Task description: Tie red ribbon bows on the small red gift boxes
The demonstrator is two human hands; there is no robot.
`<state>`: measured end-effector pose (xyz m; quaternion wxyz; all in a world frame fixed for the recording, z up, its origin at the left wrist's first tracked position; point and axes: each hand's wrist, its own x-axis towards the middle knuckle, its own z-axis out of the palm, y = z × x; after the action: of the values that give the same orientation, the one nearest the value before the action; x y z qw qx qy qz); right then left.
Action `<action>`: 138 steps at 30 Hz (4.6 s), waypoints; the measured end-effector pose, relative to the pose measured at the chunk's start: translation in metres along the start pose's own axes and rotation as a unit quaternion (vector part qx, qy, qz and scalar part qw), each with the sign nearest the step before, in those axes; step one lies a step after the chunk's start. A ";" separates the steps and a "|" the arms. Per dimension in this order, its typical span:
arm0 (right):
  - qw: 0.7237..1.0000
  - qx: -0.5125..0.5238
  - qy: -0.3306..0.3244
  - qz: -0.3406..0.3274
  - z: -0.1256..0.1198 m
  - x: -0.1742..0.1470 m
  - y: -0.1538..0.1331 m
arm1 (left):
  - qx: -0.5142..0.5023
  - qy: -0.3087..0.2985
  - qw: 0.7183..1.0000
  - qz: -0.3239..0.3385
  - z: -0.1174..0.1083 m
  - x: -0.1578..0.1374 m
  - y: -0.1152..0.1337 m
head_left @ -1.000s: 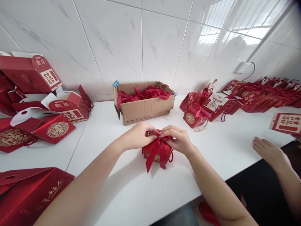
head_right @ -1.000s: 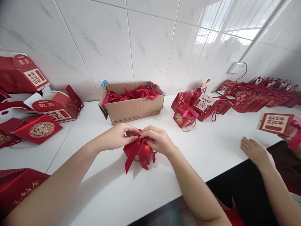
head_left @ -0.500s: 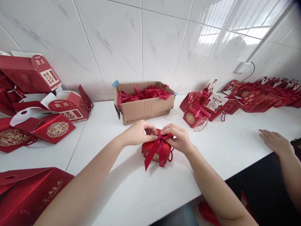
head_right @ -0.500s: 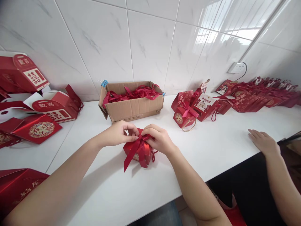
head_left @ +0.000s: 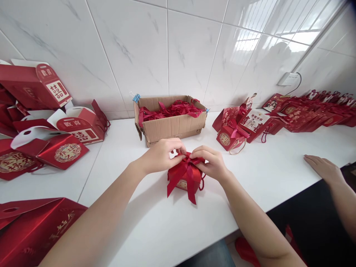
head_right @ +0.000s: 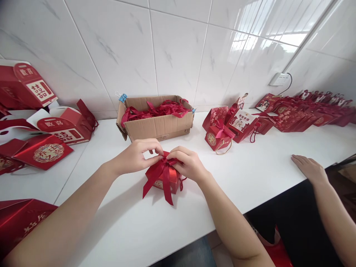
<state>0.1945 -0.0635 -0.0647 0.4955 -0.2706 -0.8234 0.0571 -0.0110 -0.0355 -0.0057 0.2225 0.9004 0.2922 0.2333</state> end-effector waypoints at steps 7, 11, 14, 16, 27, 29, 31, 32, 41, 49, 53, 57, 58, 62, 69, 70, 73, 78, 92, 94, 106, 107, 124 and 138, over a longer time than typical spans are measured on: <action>1.000 0.003 -0.016 0.001 -0.003 -0.001 0.000 | 0.136 0.043 0.986 0.089 0.008 0.000 -0.007; 0.999 0.016 -0.035 0.004 -0.011 0.000 -0.001 | 0.156 0.044 0.983 0.089 0.008 0.000 -0.012; 0.999 0.015 -0.045 -0.001 -0.017 0.002 -0.003 | 0.164 0.049 0.981 0.094 0.008 0.000 -0.014; 0.998 0.017 -0.054 0.000 -0.020 0.003 -0.004 | 0.166 0.049 0.980 0.094 0.008 0.000 -0.014; 0.991 0.047 -0.097 0.075 -0.030 0.000 -0.001 | 0.160 0.021 0.984 0.080 0.007 0.000 -0.014; 0.990 0.049 -0.101 0.082 -0.031 0.000 -0.002 | 0.159 0.016 0.984 0.076 0.007 -0.001 -0.014; 0.989 0.052 -0.105 0.085 -0.031 0.000 -0.002 | 0.158 0.011 0.985 0.071 0.007 -0.001 -0.013; 0.989 0.053 -0.108 0.087 -0.032 0.000 -0.003 | 0.158 0.008 0.985 0.069 0.007 -0.001 -0.013; 0.985 0.077 -0.135 0.079 -0.034 0.004 -0.004 | 0.114 -0.036 0.993 0.022 0.001 -0.003 -0.009; 0.992 0.055 -0.094 0.066 -0.021 0.003 -0.007 | -0.003 -0.017 0.999 0.036 0.001 -0.005 0.011; 0.993 0.044 -0.088 0.058 -0.017 0.000 -0.005 | 0.009 -0.031 0.999 0.025 0.005 -0.003 0.010; 0.994 0.028 -0.083 0.064 -0.016 -0.001 -0.003 | 0.041 -0.020 0.999 0.013 0.007 -0.002 0.007; 0.994 0.023 -0.084 0.066 -0.015 0.000 -0.003 | 0.048 -0.017 0.999 0.012 0.007 -0.002 0.007; 0.994 0.006 -0.085 0.064 -0.015 0.002 -0.006 | 0.060 -0.002 0.998 0.009 0.007 -0.001 0.009; 0.992 -0.010 -0.085 0.094 -0.013 0.003 -0.009 | 0.057 -0.024 0.998 -0.018 0.006 -0.001 0.011; 0.992 -0.012 -0.084 0.098 -0.013 0.003 -0.009 | 0.054 -0.025 0.998 -0.019 0.006 -0.001 0.012; 0.991 -0.014 -0.082 0.107 -0.012 0.002 -0.009 | 0.049 -0.027 0.998 -0.018 0.006 -0.001 0.013; 0.989 -0.010 -0.076 0.125 -0.011 0.003 -0.010 | 0.055 -0.036 0.998 -0.015 0.006 -0.002 0.010; 0.982 0.004 -0.097 0.160 -0.013 0.006 -0.013 | 0.156 -0.039 0.982 0.098 0.011 -0.003 0.003; 0.979 0.016 -0.106 0.174 -0.020 0.007 -0.013 | 0.157 -0.043 0.982 0.092 0.011 -0.003 0.004; 0.967 0.012 -0.199 0.158 -0.040 0.005 -0.009 | 0.130 -0.061 0.986 0.083 0.006 -0.006 0.005; 0.968 0.014 -0.193 0.158 -0.039 0.005 -0.010 | 0.118 -0.067 0.987 0.082 0.005 -0.006 0.006; 0.979 0.047 -0.174 0.092 -0.029 0.002 -0.010 | 0.053 -0.124 0.987 -0.089 -0.008 -0.008 0.024; 0.980 0.023 -0.183 0.069 -0.027 -0.001 -0.008 | -0.006 -0.110 0.988 -0.109 -0.010 -0.006 0.021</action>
<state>0.2145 -0.0749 -0.0491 0.3376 -0.2999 -0.8781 0.1585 -0.0123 -0.0522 0.0112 0.2828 0.8819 0.3610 0.1092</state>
